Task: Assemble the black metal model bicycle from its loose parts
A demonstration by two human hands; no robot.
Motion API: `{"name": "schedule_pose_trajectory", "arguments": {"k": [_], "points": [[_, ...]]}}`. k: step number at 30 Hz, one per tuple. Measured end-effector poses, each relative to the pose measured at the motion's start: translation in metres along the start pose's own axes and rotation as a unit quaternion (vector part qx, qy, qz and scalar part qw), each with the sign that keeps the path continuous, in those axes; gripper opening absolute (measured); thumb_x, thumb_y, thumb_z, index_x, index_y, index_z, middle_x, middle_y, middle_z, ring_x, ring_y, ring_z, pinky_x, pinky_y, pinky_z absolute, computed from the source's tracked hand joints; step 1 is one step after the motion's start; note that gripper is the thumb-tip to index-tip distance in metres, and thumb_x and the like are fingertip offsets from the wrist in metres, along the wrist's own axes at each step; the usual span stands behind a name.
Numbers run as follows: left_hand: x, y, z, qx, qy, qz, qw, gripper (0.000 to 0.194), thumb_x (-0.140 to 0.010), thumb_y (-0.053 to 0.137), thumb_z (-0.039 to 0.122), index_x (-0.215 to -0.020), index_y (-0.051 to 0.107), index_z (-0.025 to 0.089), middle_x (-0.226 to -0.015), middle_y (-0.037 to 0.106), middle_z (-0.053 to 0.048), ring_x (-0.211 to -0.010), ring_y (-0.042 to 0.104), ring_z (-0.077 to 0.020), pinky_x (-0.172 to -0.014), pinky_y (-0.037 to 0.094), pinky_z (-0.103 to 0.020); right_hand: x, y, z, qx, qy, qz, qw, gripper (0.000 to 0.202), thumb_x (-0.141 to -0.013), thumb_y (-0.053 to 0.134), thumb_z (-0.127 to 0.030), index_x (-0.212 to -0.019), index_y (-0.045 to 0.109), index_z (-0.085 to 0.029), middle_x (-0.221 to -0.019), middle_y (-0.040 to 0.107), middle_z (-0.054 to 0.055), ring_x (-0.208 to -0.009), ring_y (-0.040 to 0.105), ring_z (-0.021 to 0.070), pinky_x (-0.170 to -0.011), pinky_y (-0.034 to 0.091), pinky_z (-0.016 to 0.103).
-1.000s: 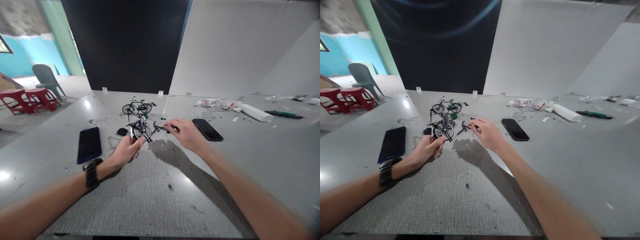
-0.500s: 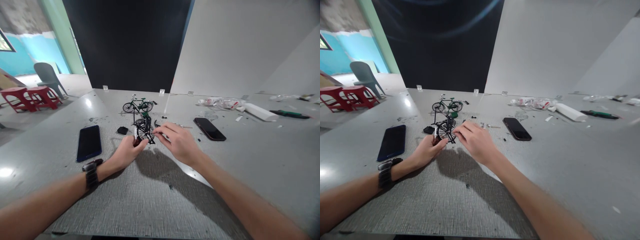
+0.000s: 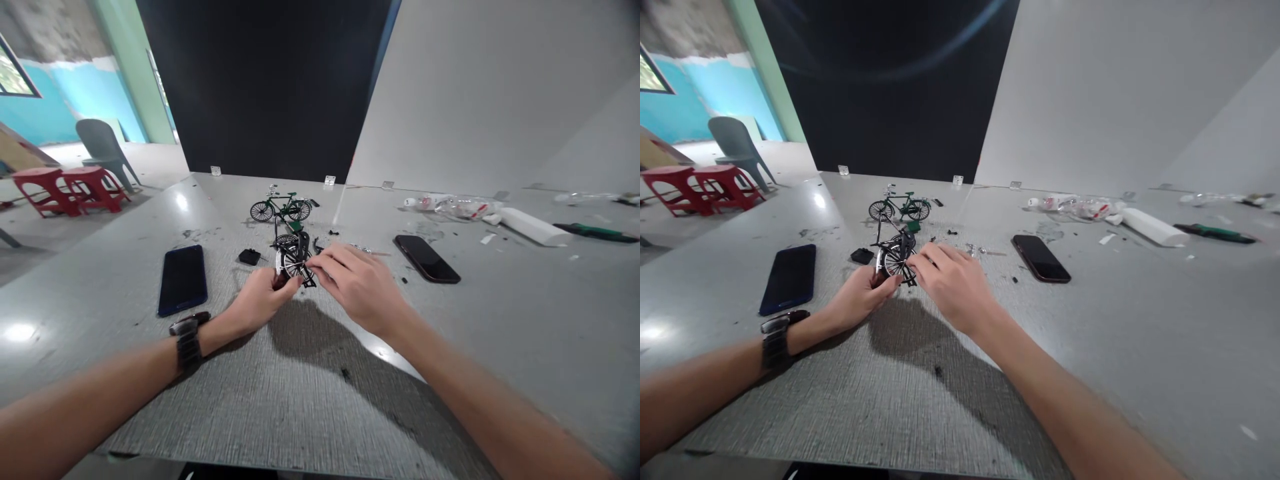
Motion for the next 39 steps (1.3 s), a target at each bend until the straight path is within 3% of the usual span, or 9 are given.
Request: {"name": "schedule_pose_trajectory", "arguments": {"k": [13,39], "points": [[-0.002,0.0,-0.006,-0.017,-0.005,0.005,1.0,0.048,-0.09,0.049,0.052,-0.056,0.03,0.022,-0.051,0.031,0.004,-0.047,0.023,-0.0095,-0.047,0.015,-0.03,0.0,0.009,-0.01,0.088,-0.028,-0.062,0.994,0.026,-0.095,0.046,-0.006,-0.106,0.068,-0.014,-0.103,0.071,0.011,-0.095,0.063,0.0243,-0.075,0.05,0.035],[-0.003,-0.003,0.004,-0.068,-0.006,0.029,0.997,0.047,-0.087,0.05,0.049,-0.056,0.027,0.022,-0.052,0.026,0.005,-0.051,0.02,-0.0099,-0.048,0.012,-0.03,-0.002,0.011,-0.005,0.073,-0.03,-0.069,0.994,0.022,-0.092,0.05,-0.005,-0.102,0.068,-0.013,-0.095,0.069,0.009,-0.09,0.061,0.0226,-0.073,0.05,0.033]]}}
Point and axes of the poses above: each hand's wrist, its own x-axis away from the middle knuckle, its own y-axis out of the palm, z = x × y, the point moved 8 cm from there along -x, towards the middle knuckle
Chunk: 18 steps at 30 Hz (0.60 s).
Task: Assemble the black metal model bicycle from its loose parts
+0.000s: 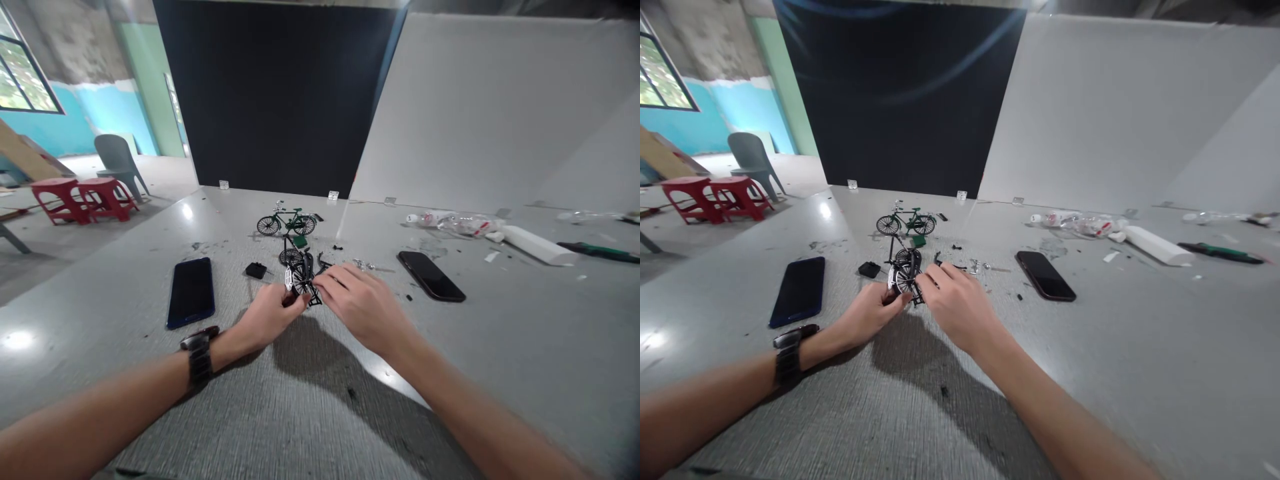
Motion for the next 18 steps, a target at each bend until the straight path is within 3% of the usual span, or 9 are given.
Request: {"name": "schedule_pose_trajectory", "arguments": {"k": [18], "points": [[-0.0013,0.0,0.0089,-0.021,0.021,0.002,1.0,0.043,-0.087,0.047,0.043,-0.055,0.031,0.02,-0.051,0.035,0.004,-0.053,0.026,-0.0096,-0.052,0.014,-0.03,0.0001,0.0031,0.0033,-0.004,0.016,-0.02,1.0,0.023,-0.09,0.05,-0.002,-0.102,0.067,-0.013,-0.095,0.067,0.009,-0.089,0.06,0.0226,-0.072,0.049,0.033]]}}
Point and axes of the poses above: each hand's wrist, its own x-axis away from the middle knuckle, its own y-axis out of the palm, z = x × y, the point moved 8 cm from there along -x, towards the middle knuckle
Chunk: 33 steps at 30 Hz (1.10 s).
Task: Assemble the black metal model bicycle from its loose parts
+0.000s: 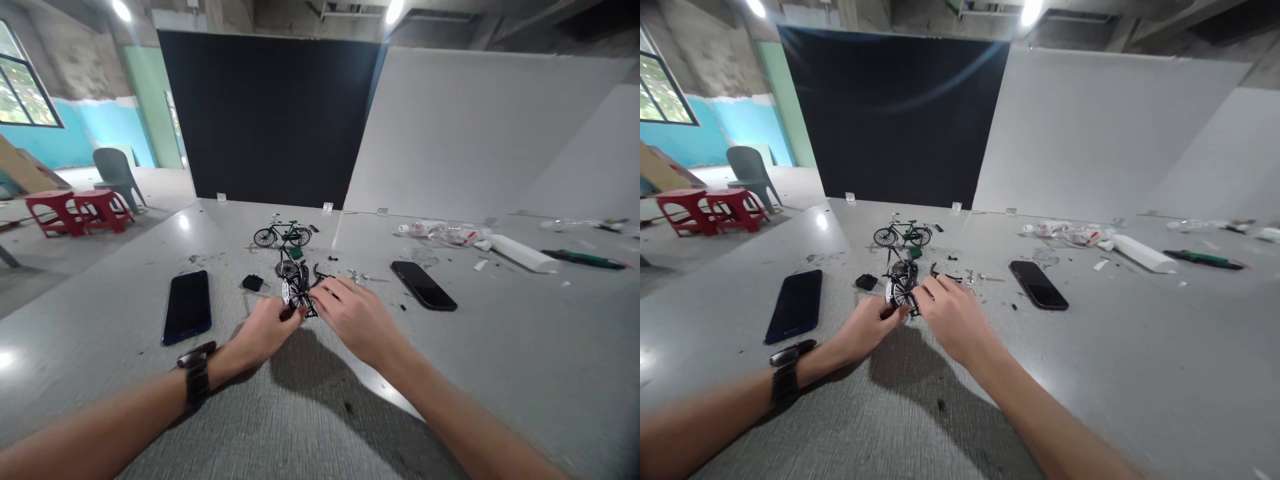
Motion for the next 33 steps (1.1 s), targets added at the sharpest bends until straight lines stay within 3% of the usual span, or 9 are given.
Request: {"name": "schedule_pose_trajectory", "arguments": {"k": [9,17,25,33], "points": [[0.0009,0.0019,-0.0032,-0.011,-0.016,-0.011,1.0,0.042,-0.087,0.046,0.042,-0.054,0.031,0.02,-0.051,0.036,0.004,-0.053,0.026,-0.0099,-0.051,0.016,-0.03,-0.0004,0.0023,0.0002,-0.016,0.012,-0.01,1.0,0.021,-0.091,0.052,-0.005,-0.103,0.067,-0.014,-0.098,0.067,0.009,-0.091,0.061,0.0226,-0.073,0.048,0.033],[-0.0004,0.0022,-0.0033,-0.005,-0.008,-0.006,1.0,0.042,-0.087,0.047,0.041,-0.055,0.032,0.02,-0.052,0.035,0.004,-0.053,0.026,-0.0097,-0.052,0.016,-0.03,-0.001,-0.0016,0.0044,-0.057,0.06,0.019,0.996,0.014,-0.097,0.053,-0.015,-0.098,0.067,-0.015,-0.093,0.068,0.008,-0.087,0.065,0.0213,-0.069,0.05,0.031],[-0.0002,0.0021,-0.0051,-0.004,-0.013,-0.008,1.0,0.043,-0.088,0.047,0.044,-0.055,0.033,0.02,-0.052,0.037,0.004,-0.053,0.027,-0.0097,-0.052,0.015,-0.03,0.0,0.0042,0.001,-0.03,0.021,-0.011,0.999,0.02,-0.092,0.052,-0.005,-0.104,0.066,-0.013,-0.099,0.068,0.011,-0.095,0.063,0.0233,-0.079,0.052,0.035],[0.0016,0.0015,-0.0012,0.003,-0.007,-0.016,1.0,0.042,-0.088,0.047,0.043,-0.056,0.031,0.02,-0.053,0.036,0.005,-0.053,0.026,-0.0094,-0.051,0.016,-0.03,-0.0019,-0.0004,0.0017,-0.036,0.029,0.024,0.999,0.017,-0.094,0.052,-0.007,-0.099,0.067,-0.012,-0.094,0.068,0.009,-0.089,0.064,0.0219,-0.075,0.051,0.034]]}}
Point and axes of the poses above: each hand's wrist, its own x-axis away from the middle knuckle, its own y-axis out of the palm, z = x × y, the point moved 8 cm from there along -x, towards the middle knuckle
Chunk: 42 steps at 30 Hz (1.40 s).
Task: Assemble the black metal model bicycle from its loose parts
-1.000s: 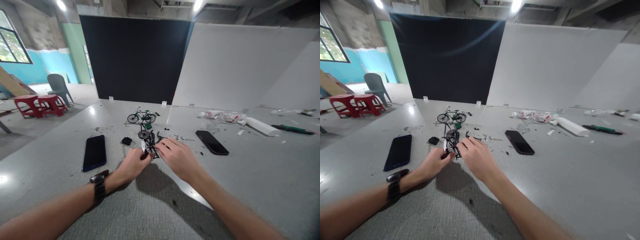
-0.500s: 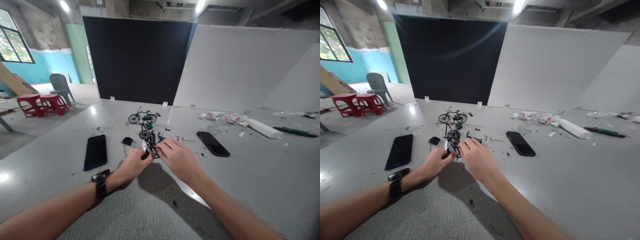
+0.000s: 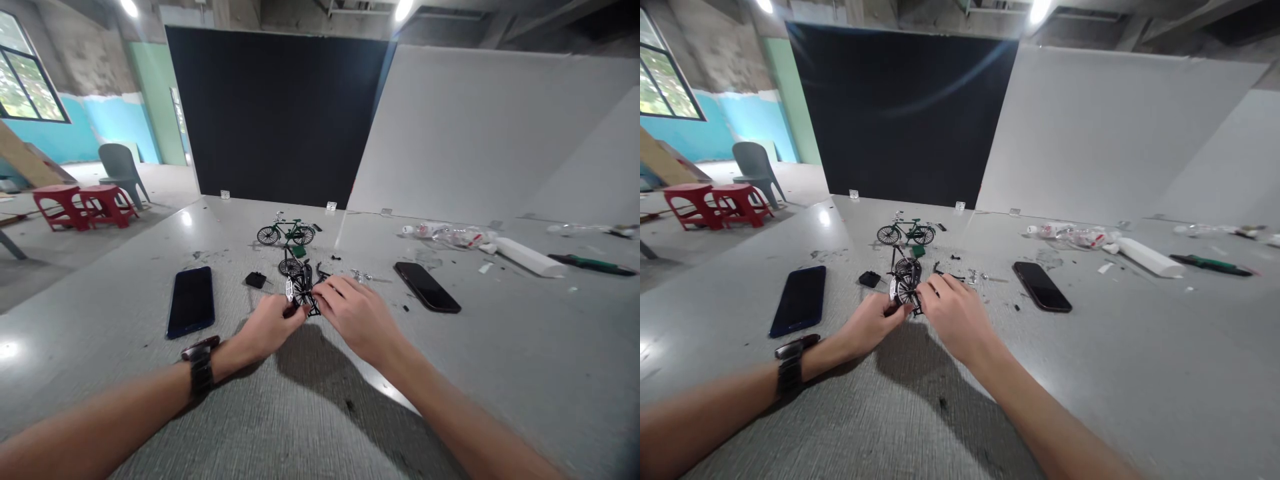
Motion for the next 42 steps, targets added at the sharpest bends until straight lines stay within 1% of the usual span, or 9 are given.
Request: {"name": "schedule_pose_trajectory", "arguments": {"k": [10,14,19,26,31,35,37,39,42], "points": [[0.0,0.002,-0.004,0.011,-0.005,-0.004,1.0,0.043,-0.087,0.048,0.045,-0.056,0.033,0.02,-0.053,0.038,0.004,-0.052,0.026,-0.0095,-0.051,0.013,-0.03,0.0,-0.003,-0.002,0.024,-0.013,0.013,1.0,0.014,-0.093,0.053,-0.009,-0.096,0.067,-0.013,-0.091,0.068,0.008,-0.088,0.063,0.0223,-0.073,0.048,0.033],[0.0,0.004,-0.007,0.025,-0.006,-0.011,1.0,0.045,-0.087,0.047,0.049,-0.056,0.032,0.02,-0.053,0.035,0.004,-0.053,0.025,-0.0097,-0.052,0.013,-0.03,0.0,-0.004,-0.003,0.025,-0.015,0.007,1.0,0.015,-0.095,0.051,-0.011,-0.094,0.066,-0.014,-0.091,0.068,0.009,-0.086,0.063,0.0216,-0.074,0.047,0.033],[0.0,0.002,-0.005,0.027,0.0,-0.006,1.0,0.046,-0.088,0.047,0.048,-0.056,0.031,0.02,-0.053,0.032,0.004,-0.053,0.023,-0.0097,-0.052,0.013,-0.03,0.0,-0.004,-0.003,0.023,-0.029,0.005,0.999,0.018,-0.097,0.048,-0.014,-0.095,0.066,-0.016,-0.092,0.068,0.008,-0.087,0.062,0.0216,-0.076,0.046,0.034],[-0.001,0.003,-0.005,0.027,0.003,-0.017,0.999,0.047,-0.089,0.046,0.049,-0.056,0.029,0.021,-0.054,0.03,0.004,-0.052,0.024,-0.0098,-0.05,0.015,-0.029,-0.001,-0.003,-0.002,0.028,-0.033,-0.01,0.999,0.019,-0.098,0.048,-0.016,-0.094,0.067,-0.015,-0.09,0.067,0.008,-0.086,0.062,0.0219,-0.075,0.047,0.035],[-0.002,0.004,-0.008,0.045,-0.013,-0.028,0.998,0.046,-0.09,0.044,0.048,-0.054,0.038,0.02,-0.053,0.033,0.005,-0.051,0.027,-0.01,-0.05,0.018,-0.028,0.001,-0.001,0.0,0.008,-0.045,-0.037,0.998,0.02,-0.095,0.048,-0.008,-0.101,0.066,-0.014,-0.099,0.064,0.01,-0.093,0.06,0.0227,-0.078,0.049,0.035],[-0.002,0.002,-0.005,0.056,-0.009,-0.028,0.998,0.045,-0.089,0.046,0.045,-0.053,0.035,0.02,-0.053,0.032,0.005,-0.051,0.028,-0.0098,-0.05,0.019,-0.028,0.003,-0.008,0.004,-0.025,-0.054,-0.04,0.997,0.029,-0.092,0.044,-0.001,-0.106,0.066,-0.014,-0.104,0.061,0.012,-0.094,0.059,0.0216,-0.076,0.051,0.032],[-0.002,0.002,-0.004,0.053,-0.007,-0.029,0.998,0.045,-0.089,0.047,0.044,-0.053,0.033,0.02,-0.053,0.032,0.005,-0.051,0.028,-0.0097,-0.05,0.019,-0.028,0.005,-0.011,0.006,-0.027,-0.062,-0.035,0.997,0.033,-0.091,0.042,0.001,-0.107,0.067,-0.015,-0.103,0.063,0.012,-0.093,0.06,0.0218,-0.074,0.051,0.033],[-0.003,0.003,-0.003,0.05,-0.006,-0.035,0.998,0.045,-0.089,0.047,0.044,-0.052,0.034,0.02,-0.052,0.032,0.005,-0.05,0.028,-0.0097,-0.05,0.019,-0.028,0.005,-0.014,0.008,-0.04,-0.066,-0.021,0.997,0.032,-0.092,0.043,-0.001,-0.107,0.067,-0.016,-0.102,0.066,0.011,-0.093,0.06,0.0221,-0.075,0.051,0.035],[-0.003,0.005,-0.004,0.05,-0.005,-0.051,0.997,0.045,-0.089,0.045,0.045,-0.053,0.036,0.02,-0.051,0.033,0.005,-0.049,0.028,-0.0099,-0.049,0.019,-0.028,0.004,-0.019,0.012,-0.112,-0.051,0.024,0.992,0.025,-0.096,0.047,-0.008,-0.107,0.067,-0.019,-0.099,0.07,0.008,-0.093,0.063,0.02,-0.081,0.051,0.035]]}}
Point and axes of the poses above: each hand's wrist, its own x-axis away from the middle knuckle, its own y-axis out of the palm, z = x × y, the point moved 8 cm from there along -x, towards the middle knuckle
